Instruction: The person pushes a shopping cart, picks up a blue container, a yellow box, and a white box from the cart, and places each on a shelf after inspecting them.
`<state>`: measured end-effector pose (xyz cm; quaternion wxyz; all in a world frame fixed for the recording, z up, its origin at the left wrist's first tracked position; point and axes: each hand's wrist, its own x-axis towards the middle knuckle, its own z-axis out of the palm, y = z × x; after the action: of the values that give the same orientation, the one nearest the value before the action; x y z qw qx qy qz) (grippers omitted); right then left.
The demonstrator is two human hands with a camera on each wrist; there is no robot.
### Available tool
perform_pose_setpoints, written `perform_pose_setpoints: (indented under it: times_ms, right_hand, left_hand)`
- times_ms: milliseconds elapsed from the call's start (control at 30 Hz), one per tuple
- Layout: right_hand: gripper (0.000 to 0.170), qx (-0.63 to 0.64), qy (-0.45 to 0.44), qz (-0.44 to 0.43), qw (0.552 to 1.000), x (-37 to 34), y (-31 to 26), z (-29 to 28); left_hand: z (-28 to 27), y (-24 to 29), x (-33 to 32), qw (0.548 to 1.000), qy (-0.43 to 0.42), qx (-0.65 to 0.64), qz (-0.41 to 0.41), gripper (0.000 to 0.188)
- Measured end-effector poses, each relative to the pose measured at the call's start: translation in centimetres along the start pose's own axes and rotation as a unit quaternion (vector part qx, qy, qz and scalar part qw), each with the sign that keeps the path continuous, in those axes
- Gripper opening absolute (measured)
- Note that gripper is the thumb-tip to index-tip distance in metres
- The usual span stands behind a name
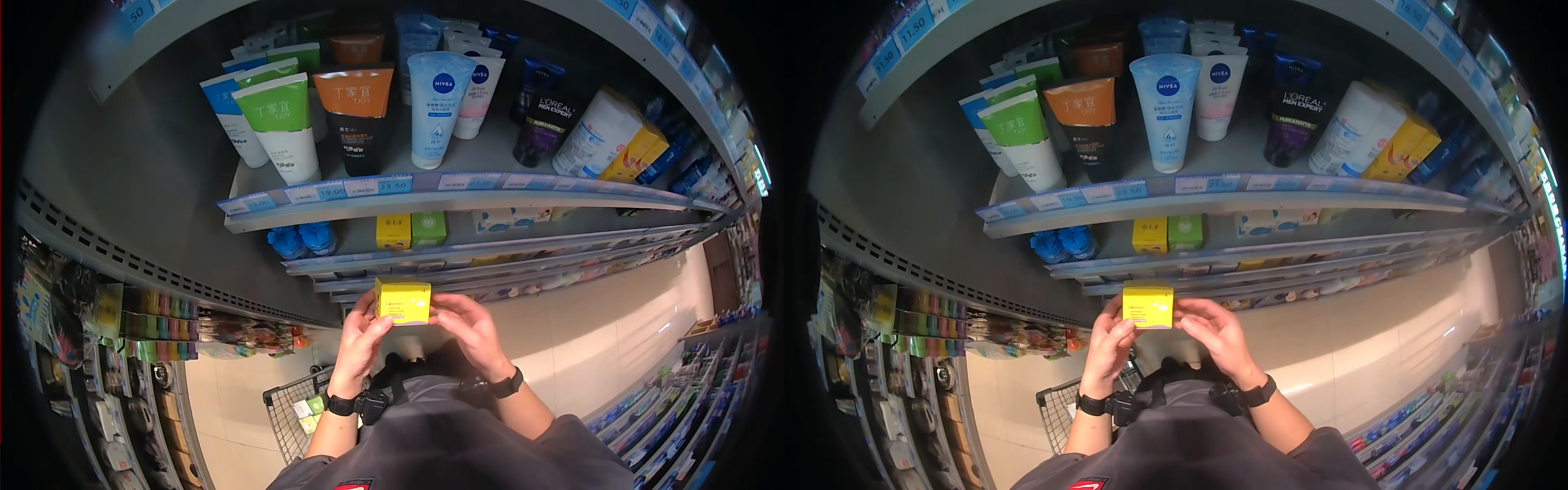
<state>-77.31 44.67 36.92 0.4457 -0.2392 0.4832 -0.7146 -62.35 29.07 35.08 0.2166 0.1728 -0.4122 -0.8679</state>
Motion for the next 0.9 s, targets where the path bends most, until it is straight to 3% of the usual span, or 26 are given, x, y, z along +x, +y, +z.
perform_pose_setpoints:
  times_ms: [133,200,633,900]
  right_hand:
    - [0.045,-0.006,0.014,0.017,1.0,0.2,0.5,0.6]
    - [0.048,0.026,-0.024,0.058,0.998,0.1,1.2,0.3]
    - [0.055,0.074,-0.053,0.06,0.994,-0.5,1.9,0.0]
    - [0.04,0.076,-0.004,0.092,0.993,0.1,1.1,0.4]
  left_hand:
    - [-0.2,-0.7,-0.6,0.999,-0.011,-0.049,-0.019,0.068]
    - [0.1,-0.8,-0.9,0.997,-0.022,-0.075,-0.027,0.068]
    - [0.2,-0.8,-1.4,0.997,-0.061,-0.011,-0.037,0.07]
    - [-0.5,-1.6,-1.2,0.991,0.081,0.101,0.009,0.063]
